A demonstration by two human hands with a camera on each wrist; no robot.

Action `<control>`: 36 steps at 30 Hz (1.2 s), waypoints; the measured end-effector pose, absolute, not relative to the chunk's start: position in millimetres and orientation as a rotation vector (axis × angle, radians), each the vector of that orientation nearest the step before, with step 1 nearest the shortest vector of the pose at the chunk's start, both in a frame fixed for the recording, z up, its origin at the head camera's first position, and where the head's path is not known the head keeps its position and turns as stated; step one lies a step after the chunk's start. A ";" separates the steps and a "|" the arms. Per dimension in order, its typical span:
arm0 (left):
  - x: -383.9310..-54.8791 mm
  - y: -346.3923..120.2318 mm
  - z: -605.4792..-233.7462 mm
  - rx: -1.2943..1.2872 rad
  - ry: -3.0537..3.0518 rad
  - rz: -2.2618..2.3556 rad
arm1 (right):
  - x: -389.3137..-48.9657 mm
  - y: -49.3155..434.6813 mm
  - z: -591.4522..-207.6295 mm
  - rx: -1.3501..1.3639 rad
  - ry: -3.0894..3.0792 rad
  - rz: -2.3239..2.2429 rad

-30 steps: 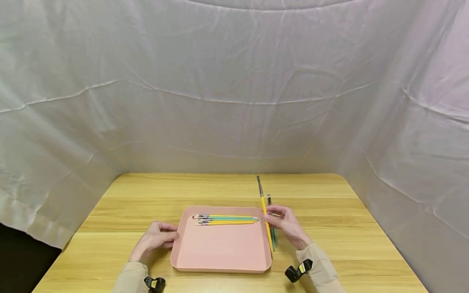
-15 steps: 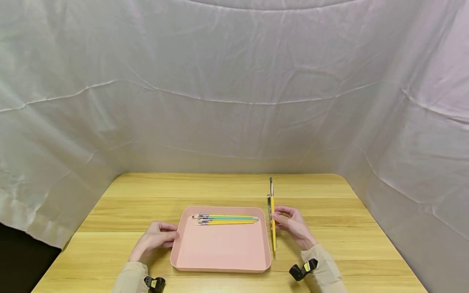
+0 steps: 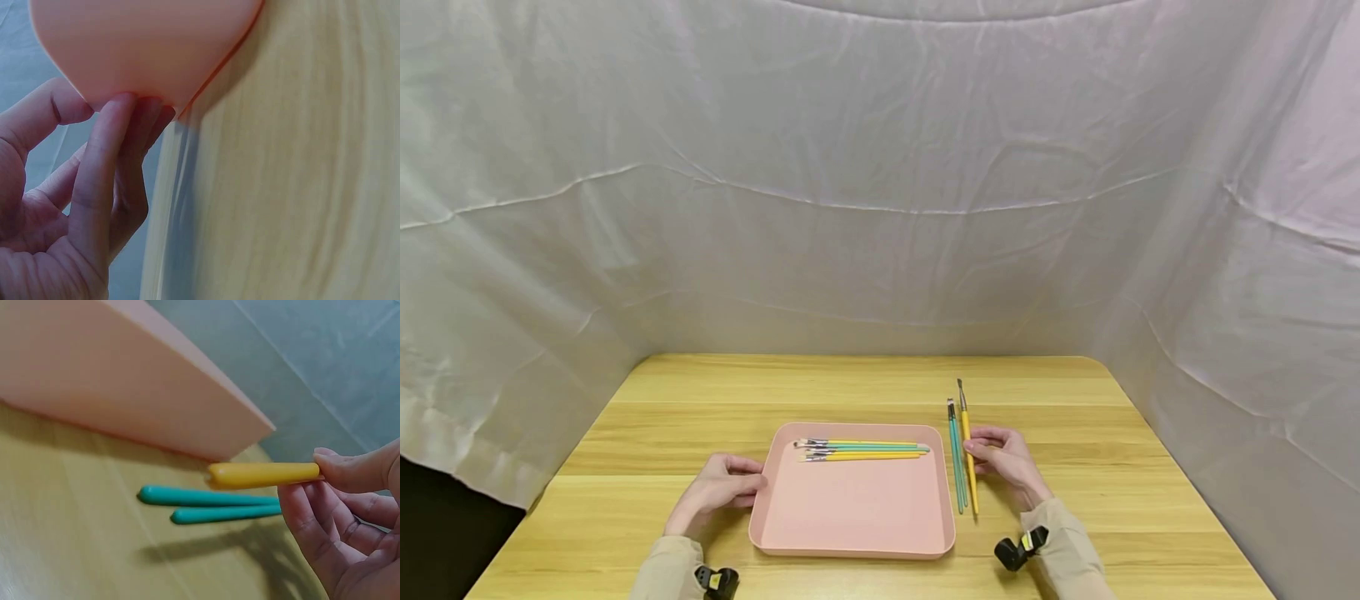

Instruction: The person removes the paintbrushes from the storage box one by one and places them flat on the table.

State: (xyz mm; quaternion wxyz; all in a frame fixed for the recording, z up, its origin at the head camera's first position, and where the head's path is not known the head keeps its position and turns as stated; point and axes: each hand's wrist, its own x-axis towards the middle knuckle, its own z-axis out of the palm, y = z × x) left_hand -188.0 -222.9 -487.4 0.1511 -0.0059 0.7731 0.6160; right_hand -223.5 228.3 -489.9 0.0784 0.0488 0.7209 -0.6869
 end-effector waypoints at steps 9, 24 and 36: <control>-187.8 -222.4 -486.6 -0.003 2.216 1.769 | -229.9 228.8 -503.2 0.169 2.291 -1.983; -188.1 -221.9 -485.9 -0.020 2.228 1.760 | -232.1 219.2 -500.1 0.233 2.597 -1.683; -188.0 -222.1 -487.1 -0.030 2.223 1.768 | -238.1 218.6 -504.0 0.234 2.590 -1.608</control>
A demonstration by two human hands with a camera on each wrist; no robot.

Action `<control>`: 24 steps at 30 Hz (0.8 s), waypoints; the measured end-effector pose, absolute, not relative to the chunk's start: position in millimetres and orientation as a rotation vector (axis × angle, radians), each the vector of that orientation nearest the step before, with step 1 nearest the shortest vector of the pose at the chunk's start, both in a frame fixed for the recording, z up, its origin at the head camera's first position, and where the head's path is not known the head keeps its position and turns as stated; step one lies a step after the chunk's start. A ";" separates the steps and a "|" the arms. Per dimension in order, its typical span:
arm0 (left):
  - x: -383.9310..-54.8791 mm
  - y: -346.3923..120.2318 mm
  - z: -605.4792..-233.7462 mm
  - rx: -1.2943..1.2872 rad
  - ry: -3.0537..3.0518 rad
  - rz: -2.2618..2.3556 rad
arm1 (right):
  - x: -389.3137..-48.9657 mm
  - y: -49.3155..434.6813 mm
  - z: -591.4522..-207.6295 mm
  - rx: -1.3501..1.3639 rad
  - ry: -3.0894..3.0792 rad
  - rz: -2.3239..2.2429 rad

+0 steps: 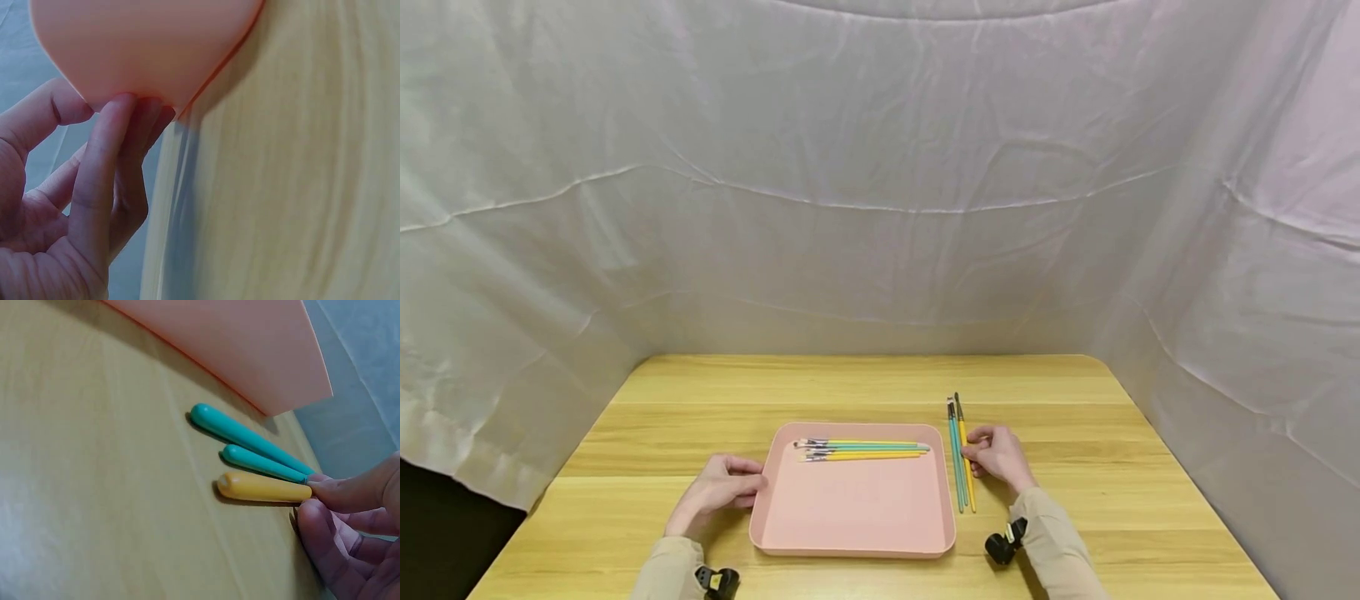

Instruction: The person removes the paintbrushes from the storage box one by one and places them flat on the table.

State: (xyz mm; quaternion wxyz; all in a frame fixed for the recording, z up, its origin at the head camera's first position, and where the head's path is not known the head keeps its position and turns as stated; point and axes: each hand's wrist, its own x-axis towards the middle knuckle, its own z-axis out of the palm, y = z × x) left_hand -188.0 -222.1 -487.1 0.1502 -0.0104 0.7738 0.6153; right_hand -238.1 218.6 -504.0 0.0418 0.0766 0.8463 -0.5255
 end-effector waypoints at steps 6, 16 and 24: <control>-188.1 -222.8 -486.7 -0.026 2.221 1.770 | -237.1 219.0 -505.0 0.227 2.596 -1.638; -189.4 -225.8 -489.7 0.015 2.181 1.809 | -234.4 218.9 -507.2 0.212 2.611 -1.662; -188.9 -224.0 -487.2 -0.004 2.226 1.741 | -233.6 218.0 -506.3 0.209 2.627 -1.648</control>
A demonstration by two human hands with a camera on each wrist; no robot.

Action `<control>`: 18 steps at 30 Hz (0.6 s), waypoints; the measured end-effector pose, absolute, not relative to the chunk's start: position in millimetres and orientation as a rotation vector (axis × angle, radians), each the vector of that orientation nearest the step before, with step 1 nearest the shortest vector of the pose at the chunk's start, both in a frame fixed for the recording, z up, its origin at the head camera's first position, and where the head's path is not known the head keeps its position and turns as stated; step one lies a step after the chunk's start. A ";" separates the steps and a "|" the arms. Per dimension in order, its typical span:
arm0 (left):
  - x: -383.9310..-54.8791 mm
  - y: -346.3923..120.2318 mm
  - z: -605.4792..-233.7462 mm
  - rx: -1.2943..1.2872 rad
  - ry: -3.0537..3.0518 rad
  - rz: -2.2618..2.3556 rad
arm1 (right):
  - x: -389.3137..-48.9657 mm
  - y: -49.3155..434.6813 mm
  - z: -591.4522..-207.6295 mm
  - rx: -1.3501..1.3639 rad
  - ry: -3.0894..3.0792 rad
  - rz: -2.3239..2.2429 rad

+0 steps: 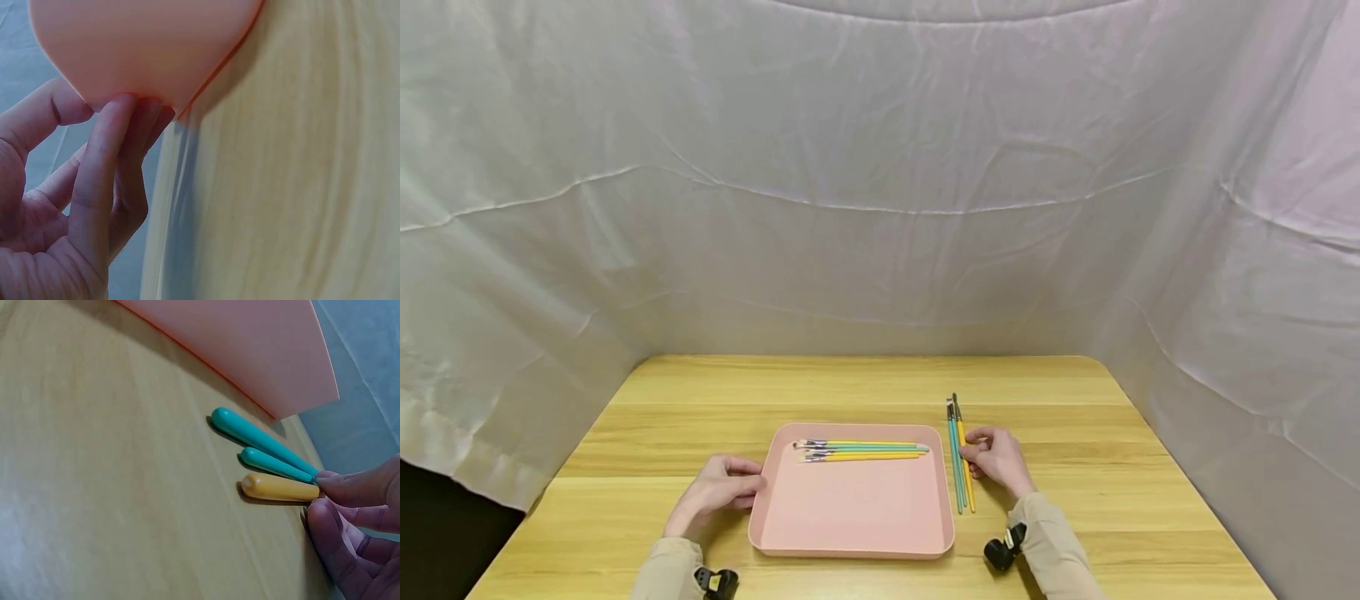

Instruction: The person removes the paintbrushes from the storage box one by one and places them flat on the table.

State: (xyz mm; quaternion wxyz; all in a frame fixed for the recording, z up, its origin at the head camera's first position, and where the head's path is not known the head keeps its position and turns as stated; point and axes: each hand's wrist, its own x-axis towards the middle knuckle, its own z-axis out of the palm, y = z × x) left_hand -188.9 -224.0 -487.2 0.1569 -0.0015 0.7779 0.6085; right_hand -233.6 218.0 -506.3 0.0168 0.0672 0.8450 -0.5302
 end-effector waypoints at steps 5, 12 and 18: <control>-189.8 -224.0 -488.5 -0.023 2.225 1.744 | -233.0 217.6 -506.2 0.201 2.627 -1.662; -187.7 -222.7 -486.7 -0.026 2.216 1.772 | -232.6 218.5 -511.1 0.223 2.648 -1.693; -188.7 -223.3 -489.2 -0.021 2.215 1.771 | -230.3 220.2 -513.3 0.178 2.628 -1.776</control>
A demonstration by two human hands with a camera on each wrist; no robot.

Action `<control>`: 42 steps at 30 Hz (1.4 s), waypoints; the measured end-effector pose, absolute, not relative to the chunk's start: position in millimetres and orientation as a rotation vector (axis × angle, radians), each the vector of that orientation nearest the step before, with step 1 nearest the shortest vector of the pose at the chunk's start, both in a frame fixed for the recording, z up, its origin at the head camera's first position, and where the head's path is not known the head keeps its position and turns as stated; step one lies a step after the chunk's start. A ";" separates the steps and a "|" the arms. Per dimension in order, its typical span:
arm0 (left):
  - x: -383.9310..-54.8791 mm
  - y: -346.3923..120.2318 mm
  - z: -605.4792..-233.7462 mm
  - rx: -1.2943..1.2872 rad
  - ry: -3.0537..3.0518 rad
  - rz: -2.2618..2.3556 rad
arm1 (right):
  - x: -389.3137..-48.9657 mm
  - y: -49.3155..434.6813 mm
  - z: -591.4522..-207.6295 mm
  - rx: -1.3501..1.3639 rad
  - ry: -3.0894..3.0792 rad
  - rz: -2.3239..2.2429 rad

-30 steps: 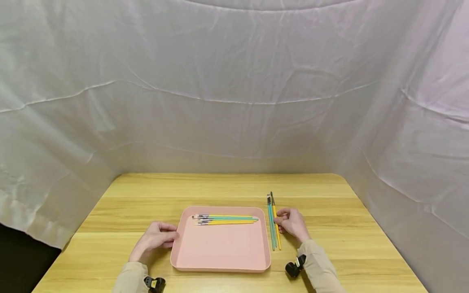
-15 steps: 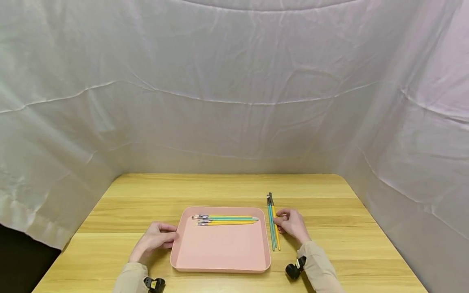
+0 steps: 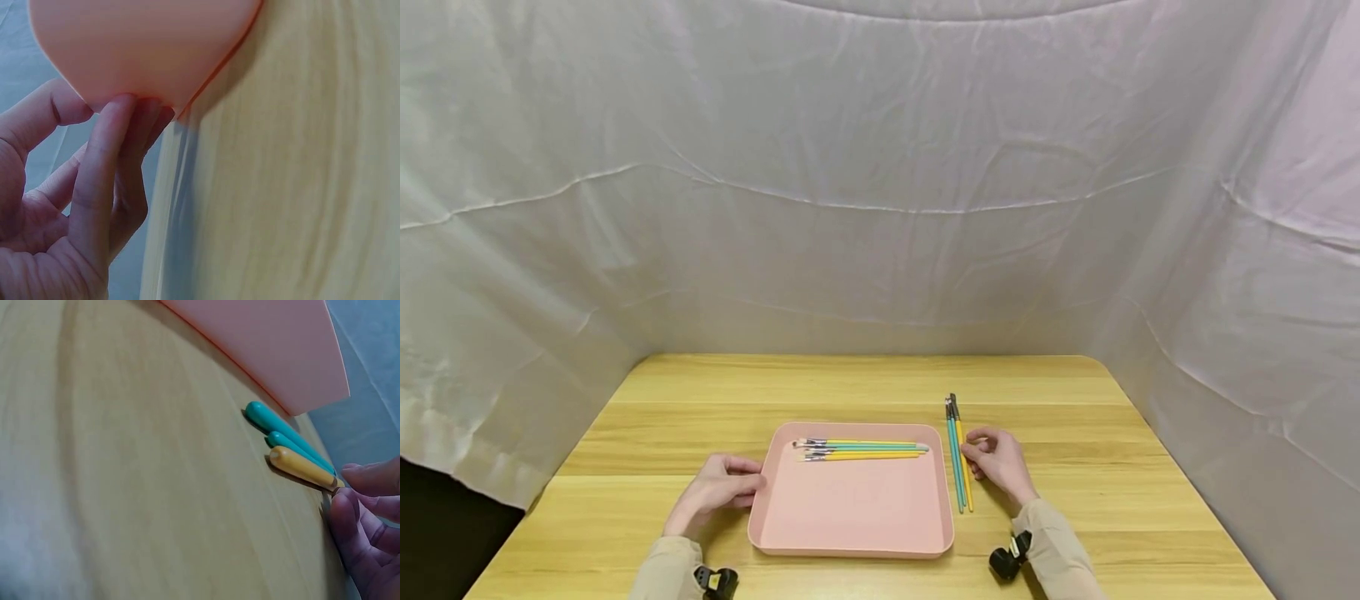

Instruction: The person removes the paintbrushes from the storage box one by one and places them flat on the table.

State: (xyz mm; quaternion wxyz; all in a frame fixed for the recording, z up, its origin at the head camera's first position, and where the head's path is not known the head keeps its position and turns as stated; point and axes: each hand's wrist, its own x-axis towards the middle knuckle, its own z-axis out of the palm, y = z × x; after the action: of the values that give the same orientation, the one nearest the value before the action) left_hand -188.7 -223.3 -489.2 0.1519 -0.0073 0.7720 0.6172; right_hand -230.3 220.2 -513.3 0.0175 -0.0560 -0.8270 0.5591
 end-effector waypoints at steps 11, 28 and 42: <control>-186.4 -221.9 -486.7 -0.034 2.236 1.767 | -226.6 216.9 -512.4 -0.061 -2.554 1.684; -187.4 -222.7 -489.0 -0.024 2.240 1.751 | -229.3 208.0 -490.7 0.263 -2.522 1.672; -187.6 -221.6 -485.6 -0.037 2.239 1.747 | -235.4 185.1 -468.5 0.656 -2.647 1.622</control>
State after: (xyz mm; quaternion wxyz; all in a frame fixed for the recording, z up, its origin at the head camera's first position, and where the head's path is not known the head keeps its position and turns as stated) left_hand -187.6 -221.6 -485.6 0.1502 -0.0128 0.7793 0.6082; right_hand -235.4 185.1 -468.5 -0.0160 0.2068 -0.8341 0.5111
